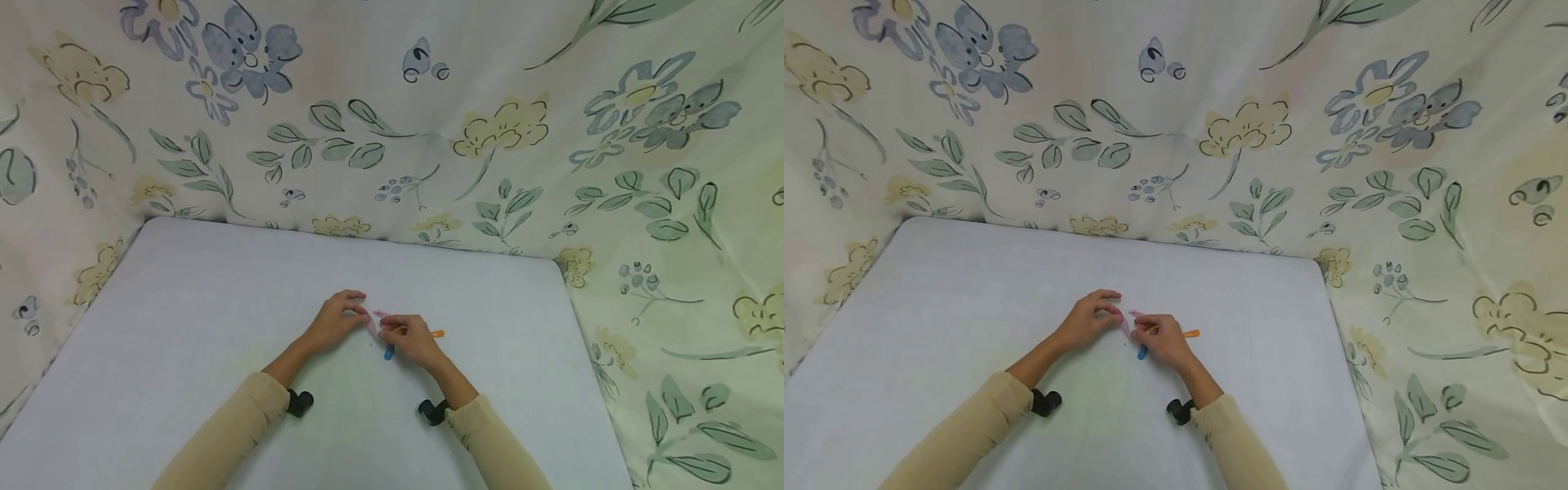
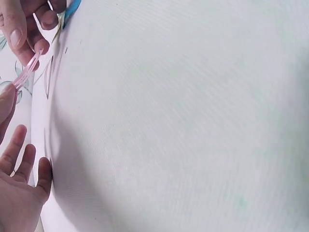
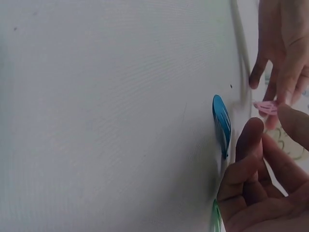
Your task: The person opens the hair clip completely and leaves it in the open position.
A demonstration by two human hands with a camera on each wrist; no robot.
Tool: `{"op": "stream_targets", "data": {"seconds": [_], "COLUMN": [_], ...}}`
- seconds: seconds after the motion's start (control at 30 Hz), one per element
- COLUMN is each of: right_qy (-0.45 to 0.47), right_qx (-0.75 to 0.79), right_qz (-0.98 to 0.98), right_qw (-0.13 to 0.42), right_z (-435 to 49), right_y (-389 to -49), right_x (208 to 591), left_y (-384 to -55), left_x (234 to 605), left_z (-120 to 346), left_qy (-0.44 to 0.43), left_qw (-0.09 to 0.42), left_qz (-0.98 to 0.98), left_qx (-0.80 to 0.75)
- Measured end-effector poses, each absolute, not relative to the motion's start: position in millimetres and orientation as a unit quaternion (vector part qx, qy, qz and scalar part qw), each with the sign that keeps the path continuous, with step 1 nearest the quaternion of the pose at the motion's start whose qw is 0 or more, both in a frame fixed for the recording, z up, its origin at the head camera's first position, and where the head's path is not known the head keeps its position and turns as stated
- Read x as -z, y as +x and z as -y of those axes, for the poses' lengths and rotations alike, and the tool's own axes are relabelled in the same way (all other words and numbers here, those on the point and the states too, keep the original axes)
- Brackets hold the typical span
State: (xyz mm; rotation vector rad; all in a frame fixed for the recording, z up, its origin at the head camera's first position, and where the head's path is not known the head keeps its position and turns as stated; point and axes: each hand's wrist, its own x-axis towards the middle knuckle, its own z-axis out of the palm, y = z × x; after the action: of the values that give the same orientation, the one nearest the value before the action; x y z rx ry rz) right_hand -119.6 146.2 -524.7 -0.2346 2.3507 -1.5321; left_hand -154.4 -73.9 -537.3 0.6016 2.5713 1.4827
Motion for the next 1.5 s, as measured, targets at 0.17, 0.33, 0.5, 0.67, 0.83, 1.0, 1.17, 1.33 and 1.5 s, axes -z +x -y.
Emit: {"op": "stream_targets", "data": {"seconds": [0.17,0.33,0.5,0.67,0.83,1.0,1.17,1.33,1.5], "right_qy": [-0.082,-0.077,-0.083,-0.081,-0.065,-0.061,-0.049,-0.022,0.013], "right_qx": [0.553,0.559,0.565,0.566,0.568,0.581,0.589,0.580,0.583], "right_qz": [-0.812,-0.808,-0.804,-0.803,-0.807,-0.797,-0.791,-0.798,-0.797], "right_qw": [0.169,0.169,0.166,0.166,0.151,0.153,0.160,0.160,0.157], "right_z": [-145.8,-144.7,-143.6,-142.8,-144.8,-145.1,-145.0,-146.6,-150.9], "right_y": [-121.4,-120.9,-119.9,-120.1,-123.1,-123.0,-119.1,-117.9,-124.1], "right_x": [527.3,527.7,521.2,514.4,523.0,519.5,496.0,480.8,501.6], "left_y": [-155.7,-155.9,-156.3,-156.4,-153.6,-150.9,-149.2,-147.0,-145.4], "left_x": [536.3,534.3,532.9,533.5,531.7,529.9,527.4,525.5,525.3], "left_z": [70.6,68.3,67.5,67.4,66.1,63.5,61.7,61.8,61.2], "left_qy": [0.178,0.151,0.137,0.115,0.092,0.080,0.083,0.108,0.127], "left_qw": [0.058,0.062,0.062,0.052,0.059,0.060,0.069,0.086,0.115], "left_qz": [-0.838,-0.826,-0.818,-0.814,-0.811,-0.805,-0.807,-0.817,-0.815], "left_qx": [-0.513,-0.540,-0.555,-0.567,-0.575,-0.585,-0.581,-0.560,-0.554]}}
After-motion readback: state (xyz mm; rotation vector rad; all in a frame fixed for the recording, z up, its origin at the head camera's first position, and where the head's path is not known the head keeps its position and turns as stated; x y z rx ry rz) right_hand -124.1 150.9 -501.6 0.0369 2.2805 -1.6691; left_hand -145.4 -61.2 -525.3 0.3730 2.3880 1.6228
